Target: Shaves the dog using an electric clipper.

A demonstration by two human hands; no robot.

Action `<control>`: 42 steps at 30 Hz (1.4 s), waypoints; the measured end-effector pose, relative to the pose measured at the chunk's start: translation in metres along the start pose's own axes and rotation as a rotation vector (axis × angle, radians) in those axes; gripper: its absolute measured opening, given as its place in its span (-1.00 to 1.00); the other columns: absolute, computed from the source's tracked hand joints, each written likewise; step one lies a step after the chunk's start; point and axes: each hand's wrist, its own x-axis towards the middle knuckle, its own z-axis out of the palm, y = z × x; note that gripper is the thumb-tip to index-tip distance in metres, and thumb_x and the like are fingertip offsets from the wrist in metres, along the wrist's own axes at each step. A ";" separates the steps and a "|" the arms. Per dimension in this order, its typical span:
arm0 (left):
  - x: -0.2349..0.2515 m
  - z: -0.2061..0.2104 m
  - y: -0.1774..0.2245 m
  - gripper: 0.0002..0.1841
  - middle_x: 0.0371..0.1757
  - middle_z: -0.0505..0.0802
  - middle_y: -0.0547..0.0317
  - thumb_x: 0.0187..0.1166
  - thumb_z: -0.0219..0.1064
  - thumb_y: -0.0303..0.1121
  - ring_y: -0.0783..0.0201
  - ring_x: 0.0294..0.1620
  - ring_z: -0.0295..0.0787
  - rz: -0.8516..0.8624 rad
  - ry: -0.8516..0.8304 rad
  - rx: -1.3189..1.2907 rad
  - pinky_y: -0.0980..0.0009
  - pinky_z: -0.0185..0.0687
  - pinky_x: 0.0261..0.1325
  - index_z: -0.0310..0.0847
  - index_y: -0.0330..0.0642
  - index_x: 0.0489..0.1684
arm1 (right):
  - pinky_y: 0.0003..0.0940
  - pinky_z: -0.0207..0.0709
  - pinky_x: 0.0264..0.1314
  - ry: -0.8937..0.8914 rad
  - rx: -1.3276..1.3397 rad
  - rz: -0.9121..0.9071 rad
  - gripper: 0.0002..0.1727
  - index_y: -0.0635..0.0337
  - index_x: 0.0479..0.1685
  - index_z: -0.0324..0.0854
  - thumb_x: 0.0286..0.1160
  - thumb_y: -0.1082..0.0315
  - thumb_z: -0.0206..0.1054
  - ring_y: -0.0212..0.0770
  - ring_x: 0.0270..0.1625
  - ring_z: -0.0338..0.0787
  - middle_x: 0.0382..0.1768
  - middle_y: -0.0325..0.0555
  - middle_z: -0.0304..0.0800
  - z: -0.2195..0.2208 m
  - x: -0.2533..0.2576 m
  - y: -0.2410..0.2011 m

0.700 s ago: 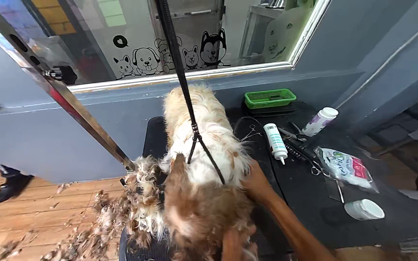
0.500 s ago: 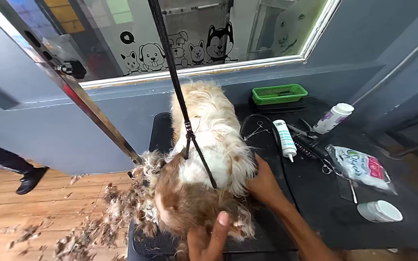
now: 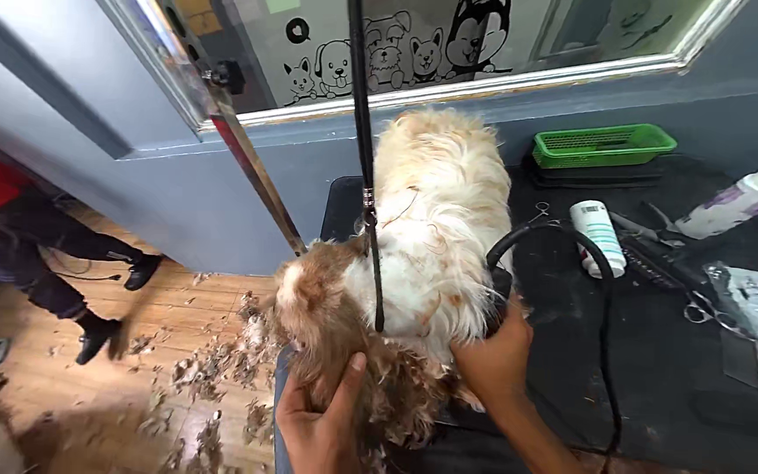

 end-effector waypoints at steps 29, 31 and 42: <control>0.041 -0.042 0.026 -0.78 -0.12 0.86 -0.25 0.48 0.35 -0.67 0.07 -0.11 0.88 -0.060 -0.243 -0.173 0.15 0.85 0.08 0.66 -0.55 0.04 | -0.27 0.77 0.10 -0.012 1.459 0.414 -0.41 -0.06 0.14 0.53 0.83 -0.22 -0.31 -0.27 -0.04 0.85 -0.13 -0.23 0.79 -0.079 0.003 -0.061; 0.043 -0.045 0.028 -0.83 -0.15 0.86 -0.20 0.57 0.32 -0.59 0.13 -0.13 0.87 -0.036 -0.247 -0.153 0.19 0.84 0.08 0.67 -0.50 0.00 | -0.24 0.71 0.32 -0.097 1.551 0.323 -0.55 0.03 0.16 0.60 0.83 -0.06 -0.06 -0.24 0.15 0.83 0.02 -0.16 0.82 -0.071 0.000 -0.071; 0.053 -0.059 0.025 -0.65 0.11 0.80 -0.18 0.66 0.17 -0.59 0.10 0.08 0.84 0.030 -0.214 -0.189 0.17 0.81 0.19 0.42 -0.40 0.39 | 0.13 0.79 0.28 -0.389 1.169 -0.105 -0.30 -0.13 0.47 0.39 0.32 0.18 0.64 0.15 0.31 0.80 0.32 0.00 0.73 -0.027 -0.020 -0.092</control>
